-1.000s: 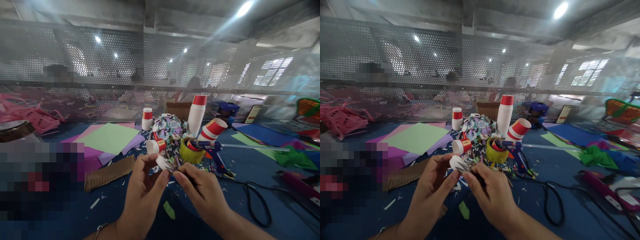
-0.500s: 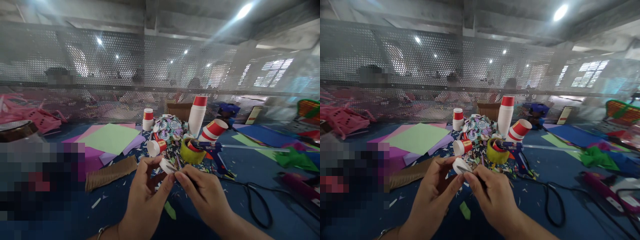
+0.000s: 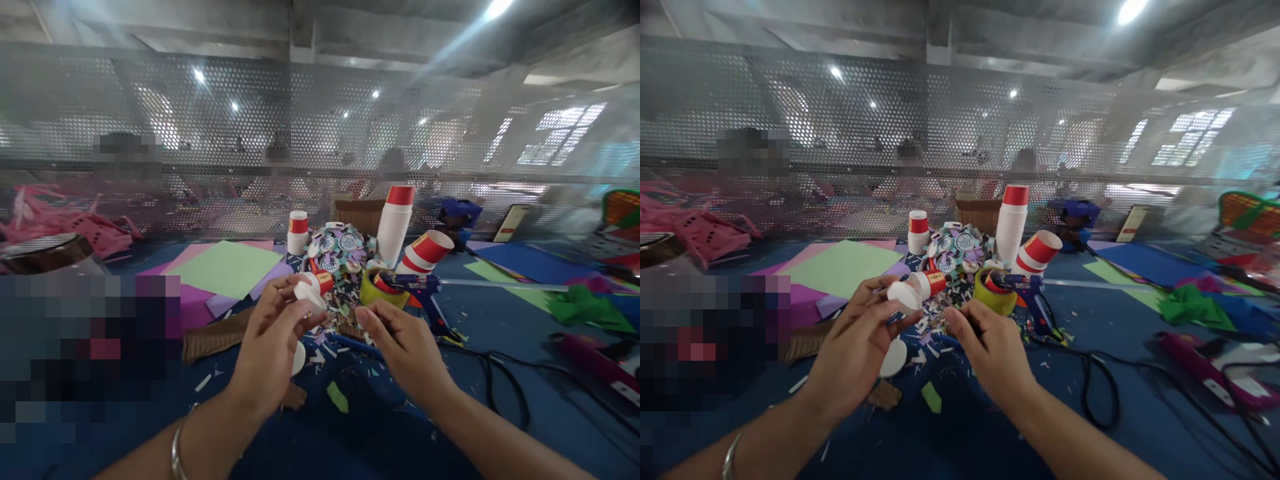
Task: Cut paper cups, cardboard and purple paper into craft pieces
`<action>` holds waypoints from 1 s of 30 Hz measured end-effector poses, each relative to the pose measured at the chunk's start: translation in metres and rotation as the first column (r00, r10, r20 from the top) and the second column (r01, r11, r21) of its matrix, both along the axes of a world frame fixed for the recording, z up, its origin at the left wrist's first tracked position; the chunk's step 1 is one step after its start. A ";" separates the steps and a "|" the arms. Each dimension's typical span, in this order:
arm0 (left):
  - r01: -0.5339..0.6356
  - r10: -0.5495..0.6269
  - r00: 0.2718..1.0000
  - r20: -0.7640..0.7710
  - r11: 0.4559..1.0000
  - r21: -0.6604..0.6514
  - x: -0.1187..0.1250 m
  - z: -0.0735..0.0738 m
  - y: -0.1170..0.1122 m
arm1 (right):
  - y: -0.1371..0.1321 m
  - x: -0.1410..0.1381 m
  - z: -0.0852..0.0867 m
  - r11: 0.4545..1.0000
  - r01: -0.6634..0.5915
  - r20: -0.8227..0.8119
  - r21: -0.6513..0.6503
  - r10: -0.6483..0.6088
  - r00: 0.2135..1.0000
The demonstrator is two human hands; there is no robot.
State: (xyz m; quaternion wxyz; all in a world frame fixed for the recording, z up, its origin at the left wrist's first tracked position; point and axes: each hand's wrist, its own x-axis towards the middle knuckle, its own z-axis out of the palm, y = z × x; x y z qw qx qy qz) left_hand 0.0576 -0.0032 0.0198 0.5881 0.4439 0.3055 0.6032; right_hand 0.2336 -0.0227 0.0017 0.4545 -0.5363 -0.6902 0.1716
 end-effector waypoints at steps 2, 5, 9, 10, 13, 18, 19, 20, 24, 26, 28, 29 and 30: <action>0.031 -0.026 0.997 0.067 0.997 -0.072 -0.006 0.008 0.000 | 0.002 0.002 0.000 0.999 0.009 0.011 -0.037 -0.009 1.000; 0.059 -0.045 0.995 0.094 0.987 -0.147 -0.014 0.015 -0.004 | 0.003 0.004 0.000 0.999 -0.003 0.036 -0.054 0.005 0.999; 0.086 -0.075 0.994 0.075 0.983 -0.161 -0.023 0.013 -0.014 | 0.002 0.001 0.000 0.998 -0.018 0.060 -0.056 0.022 0.998; 0.097 -0.086 0.993 0.076 0.981 -0.165 -0.025 0.011 -0.016 | 0.002 0.000 0.000 0.997 -0.023 0.070 -0.072 0.028 0.997; 0.144 -0.130 0.987 0.090 0.974 -0.177 -0.029 0.007 -0.021 | 0.002 -0.002 -0.003 0.992 -0.051 0.088 -0.116 0.061 0.994; 0.129 -0.136 0.990 -0.045 0.983 -0.132 -0.031 0.000 -0.026 | 0.000 -0.005 -0.005 0.990 -0.078 0.091 -0.117 0.089 0.992; 0.098 -0.110 0.989 -0.102 0.989 -0.114 -0.030 -0.002 -0.027 | -0.001 -0.006 -0.004 0.989 -0.086 0.085 -0.117 0.096 0.992; 0.073 -0.087 0.984 -0.153 0.993 -0.095 -0.030 -0.004 -0.027 | -0.003 -0.007 -0.003 0.989 -0.099 0.074 -0.114 0.108 0.991; 0.054 -0.062 0.973 -0.222 0.998 -0.044 -0.025 -0.012 -0.028 | -0.012 -0.015 -0.002 0.976 -0.190 0.031 -0.107 0.195 0.980; 0.080 -0.087 0.974 -0.209 0.996 -0.041 -0.023 -0.013 -0.029 | -0.016 -0.019 -0.003 0.968 -0.228 0.024 -0.103 0.231 0.973; 0.093 -0.097 0.972 -0.216 0.995 -0.029 -0.022 -0.014 -0.030 | -0.018 -0.021 -0.004 0.965 -0.247 0.027 -0.089 0.250 0.968; 0.089 -0.091 0.969 -0.229 0.996 -0.016 -0.021 -0.014 -0.031 | -0.019 -0.021 -0.004 0.965 -0.250 0.032 -0.075 0.253 0.967; 0.085 -0.084 0.966 -0.245 0.996 -0.005 -0.021 -0.014 -0.031 | -0.019 -0.021 -0.005 0.966 -0.250 0.040 -0.060 0.253 0.967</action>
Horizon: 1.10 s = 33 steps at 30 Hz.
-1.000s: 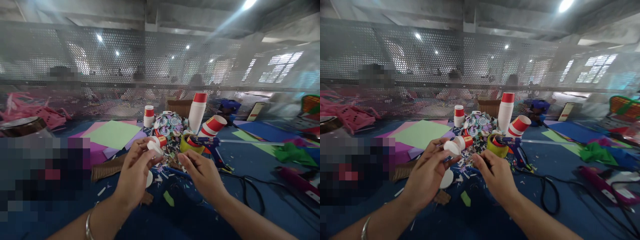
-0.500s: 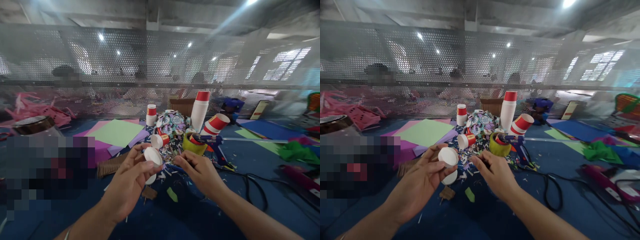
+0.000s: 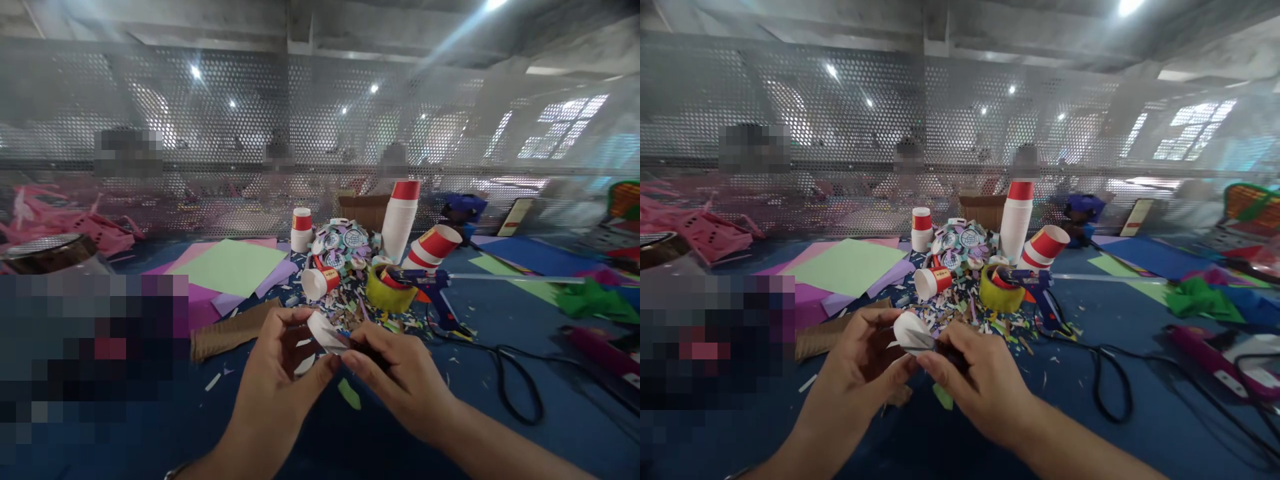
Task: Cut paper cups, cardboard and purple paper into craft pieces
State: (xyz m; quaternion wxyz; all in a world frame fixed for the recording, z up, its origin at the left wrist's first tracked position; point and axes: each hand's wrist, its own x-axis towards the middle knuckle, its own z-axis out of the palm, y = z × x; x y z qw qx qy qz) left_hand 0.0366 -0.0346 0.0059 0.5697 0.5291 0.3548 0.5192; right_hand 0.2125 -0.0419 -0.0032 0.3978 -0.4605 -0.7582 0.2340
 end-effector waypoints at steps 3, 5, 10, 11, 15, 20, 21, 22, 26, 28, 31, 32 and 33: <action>-0.020 0.021 0.999 -0.047 0.999 0.026 0.001 -0.001 -0.002 | -0.001 0.001 -0.001 0.998 0.000 0.013 0.062 -0.001 1.000; -0.040 0.043 0.996 -0.073 0.998 0.043 0.001 -0.002 -0.004 | -0.002 0.001 0.000 0.995 0.000 0.024 0.100 -0.002 1.000; -0.092 0.104 0.985 -0.135 0.992 0.090 0.001 -0.002 -0.007 | -0.004 0.000 0.000 0.992 -0.001 0.046 0.123 -0.005 0.999; -0.099 0.111 0.984 -0.138 0.991 0.095 0.002 -0.002 -0.007 | -0.005 0.000 0.000 0.993 0.002 0.048 0.121 -0.008 0.999; -0.118 0.134 0.980 -0.144 0.986 0.117 0.003 -0.003 -0.008 | -0.006 0.000 0.000 0.992 -0.006 0.038 0.129 0.001 0.999; -0.129 0.147 0.976 -0.162 0.985 0.115 0.004 -0.007 -0.007 | -0.006 -0.001 -0.002 0.990 -0.002 0.039 0.144 -0.003 0.999; -0.129 0.147 0.976 -0.163 0.985 0.114 0.004 -0.007 -0.007 | -0.006 -0.002 -0.002 0.989 -0.003 0.037 0.145 -0.003 0.999; -0.134 0.152 0.974 -0.165 0.984 0.115 0.004 -0.007 -0.007 | -0.006 -0.002 -0.002 0.989 -0.002 0.037 0.147 -0.003 0.999; -0.143 0.167 0.967 -0.192 0.981 0.133 0.005 -0.006 -0.006 | -0.006 -0.003 -0.001 0.986 0.010 0.045 0.165 -0.017 0.999; -0.142 0.169 0.963 -0.208 0.980 0.138 0.005 -0.007 -0.007 | -0.007 -0.004 -0.001 0.986 0.013 0.055 0.169 -0.022 0.998; -0.154 0.183 0.958 -0.222 0.978 0.140 0.004 -0.007 -0.008 | -0.007 -0.003 -0.001 0.984 0.016 0.066 0.178 -0.028 0.997; -0.161 0.190 0.956 -0.223 0.977 0.140 0.005 -0.007 -0.008 | -0.008 -0.003 -0.001 0.983 0.018 0.069 0.184 -0.031 0.997; -0.167 0.195 0.955 -0.225 0.976 0.138 0.005 -0.007 -0.008 | -0.008 -0.003 -0.001 0.982 0.019 0.071 0.190 -0.033 0.997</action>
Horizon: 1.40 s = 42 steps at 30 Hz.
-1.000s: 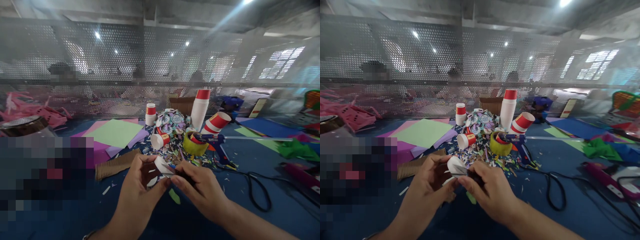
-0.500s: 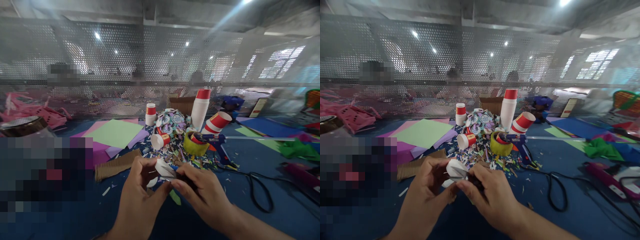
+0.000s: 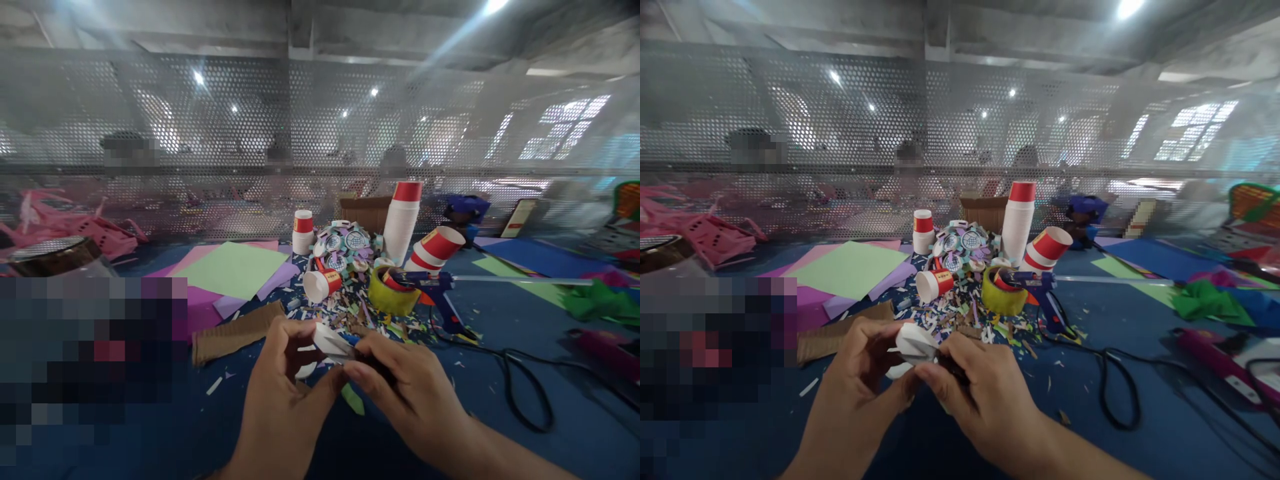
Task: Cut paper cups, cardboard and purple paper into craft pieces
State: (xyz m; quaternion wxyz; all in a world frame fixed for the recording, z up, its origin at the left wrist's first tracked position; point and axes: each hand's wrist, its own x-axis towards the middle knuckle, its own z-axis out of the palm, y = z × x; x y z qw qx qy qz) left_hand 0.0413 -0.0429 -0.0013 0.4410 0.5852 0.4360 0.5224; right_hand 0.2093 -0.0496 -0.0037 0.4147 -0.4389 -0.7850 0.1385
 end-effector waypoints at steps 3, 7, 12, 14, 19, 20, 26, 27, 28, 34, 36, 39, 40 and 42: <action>0.000 0.000 1.000 0.007 1.000 0.012 0.001 0.001 0.000 | 0.000 0.000 0.000 1.000 -0.001 0.000 0.009 0.001 1.000; 0.018 -0.019 1.000 0.019 1.000 0.023 0.002 0.001 0.001 | 0.002 0.001 0.001 1.000 0.005 -0.018 0.019 -0.005 1.000; 0.018 -0.019 1.000 0.004 0.999 0.041 0.002 -0.002 0.002 | 0.004 0.001 0.000 1.000 0.014 -0.028 0.006 -0.014 1.000; 0.007 -0.006 1.000 -0.020 0.998 0.058 0.002 -0.004 0.002 | 0.005 0.000 -0.002 1.000 0.017 -0.032 -0.009 -0.017 0.999; 0.039 -0.039 0.999 -0.009 0.999 0.017 0.000 -0.005 0.003 | 0.007 0.004 -0.003 0.996 0.062 -0.050 -0.061 -0.065 0.997; 0.044 -0.044 0.999 -0.001 0.999 -0.001 0.000 -0.004 0.003 | 0.008 0.006 -0.002 0.994 0.085 -0.049 -0.067 -0.088 0.995; 0.081 -0.065 0.982 0.177 0.993 -0.083 -0.007 0.003 0.015 | 0.021 0.022 0.008 0.964 0.221 0.125 -0.149 -0.204 0.971; 0.104 -0.077 0.970 0.229 0.989 -0.106 -0.008 0.004 0.017 | 0.023 0.024 0.010 0.955 0.239 0.193 -0.175 -0.205 0.960; 0.124 -0.086 0.958 0.274 0.984 -0.127 -0.009 0.005 0.018 | 0.025 0.025 0.011 0.944 0.257 0.272 -0.206 -0.197 0.942; 0.243 -0.140 0.889 0.436 0.951 -0.190 -0.013 0.013 0.019 | 0.026 0.026 0.009 0.898 0.359 0.657 -0.256 -0.111 0.746; 0.287 -0.164 0.871 0.462 0.935 -0.209 -0.013 0.013 0.019 | 0.024 0.024 0.007 0.901 0.362 0.695 -0.240 -0.101 0.712; 0.336 -0.194 0.857 0.478 0.913 -0.231 -0.015 0.011 0.022 | 0.022 0.022 0.006 0.900 0.363 0.720 -0.242 -0.084 0.689; 0.344 -0.197 0.854 0.482 0.908 -0.239 -0.015 0.011 0.023 | 0.021 0.021 0.005 0.901 0.361 0.723 -0.241 -0.081 0.686; 0.347 -0.188 0.848 0.496 0.904 -0.251 -0.016 0.012 0.025 | 0.020 0.021 0.005 0.906 0.354 0.727 -0.232 -0.080 0.682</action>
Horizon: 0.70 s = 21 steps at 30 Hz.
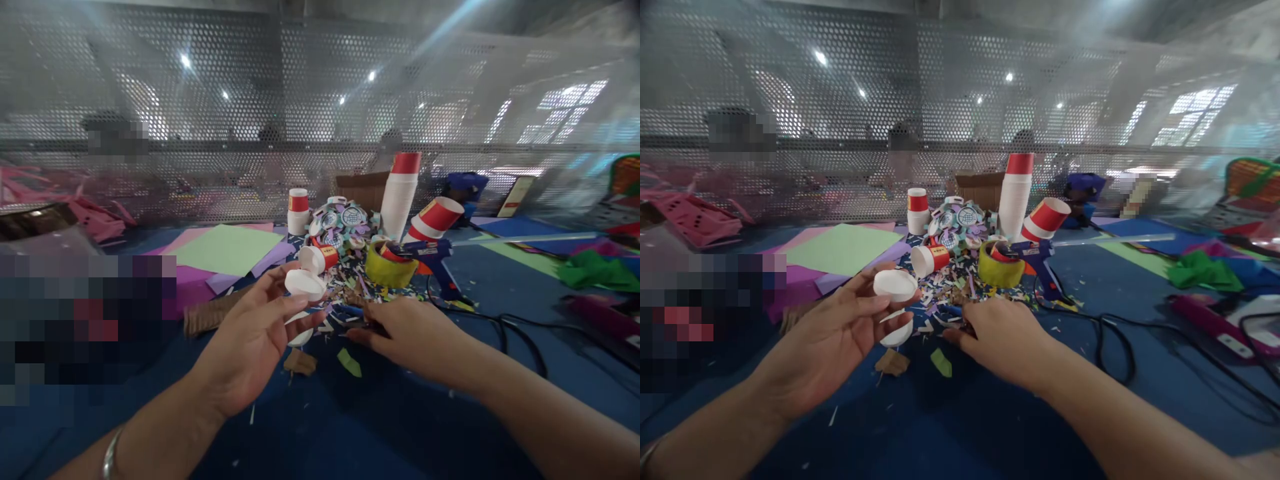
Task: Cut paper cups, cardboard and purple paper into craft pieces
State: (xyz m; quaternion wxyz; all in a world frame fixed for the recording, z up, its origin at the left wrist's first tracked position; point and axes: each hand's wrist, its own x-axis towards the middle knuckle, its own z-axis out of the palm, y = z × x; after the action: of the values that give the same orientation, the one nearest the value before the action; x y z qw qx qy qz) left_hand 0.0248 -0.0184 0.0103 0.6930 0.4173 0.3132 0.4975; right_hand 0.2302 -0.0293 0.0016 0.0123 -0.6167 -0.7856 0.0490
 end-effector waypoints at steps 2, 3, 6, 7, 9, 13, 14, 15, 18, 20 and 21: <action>-0.014 0.015 1.000 0.023 1.000 -0.018 -0.001 0.001 0.001 | -0.001 0.000 0.000 1.000 -0.005 0.002 0.002 0.005 1.000; -0.023 0.024 0.999 0.037 0.999 -0.028 -0.001 0.002 0.001 | -0.001 0.000 -0.001 1.000 -0.009 -0.001 0.002 0.009 1.000; -0.023 0.026 0.997 0.077 0.999 -0.048 -0.002 0.004 -0.001 | -0.002 0.001 -0.002 1.000 -0.008 -0.006 0.006 0.008 1.000; -0.013 0.017 0.996 0.085 0.999 -0.047 -0.002 0.005 -0.002 | -0.003 0.000 -0.002 1.000 -0.007 -0.009 0.010 0.007 1.000; 0.003 -0.001 0.997 0.082 1.000 -0.025 -0.002 0.005 -0.004 | -0.003 0.000 -0.001 1.000 0.002 -0.032 0.017 -0.002 0.999; -0.019 0.017 0.999 0.028 0.997 0.078 -0.001 0.003 -0.007 | -0.002 -0.001 0.004 0.999 0.022 -0.187 0.039 -0.015 0.982; -0.024 0.022 1.000 0.020 0.995 0.100 0.000 0.003 -0.007 | -0.002 0.000 0.006 0.999 0.025 -0.243 0.048 -0.013 0.970; -0.024 0.023 1.000 0.015 0.993 0.115 0.001 0.003 -0.008 | -0.003 0.000 0.008 0.998 0.022 -0.310 0.059 -0.002 0.951; -0.015 0.013 1.000 0.012 0.991 0.132 0.002 0.002 -0.010 | -0.004 0.000 0.010 0.998 0.004 -0.538 0.067 0.033 0.842; -0.029 0.028 1.000 0.012 0.989 0.148 0.003 0.003 -0.011 | -0.006 -0.001 0.009 0.998 -0.013 -0.647 0.055 0.045 0.761; -0.043 0.041 0.999 0.013 0.986 0.160 0.003 0.003 -0.011 | -0.006 -0.003 0.008 0.999 -0.020 -0.675 0.048 0.048 0.736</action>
State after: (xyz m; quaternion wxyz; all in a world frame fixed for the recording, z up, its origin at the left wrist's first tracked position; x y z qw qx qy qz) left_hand 0.0275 -0.0295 0.0138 0.6481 0.4626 0.2778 0.5374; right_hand 0.2277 -0.0353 0.0095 0.3070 -0.5422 -0.7395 0.2547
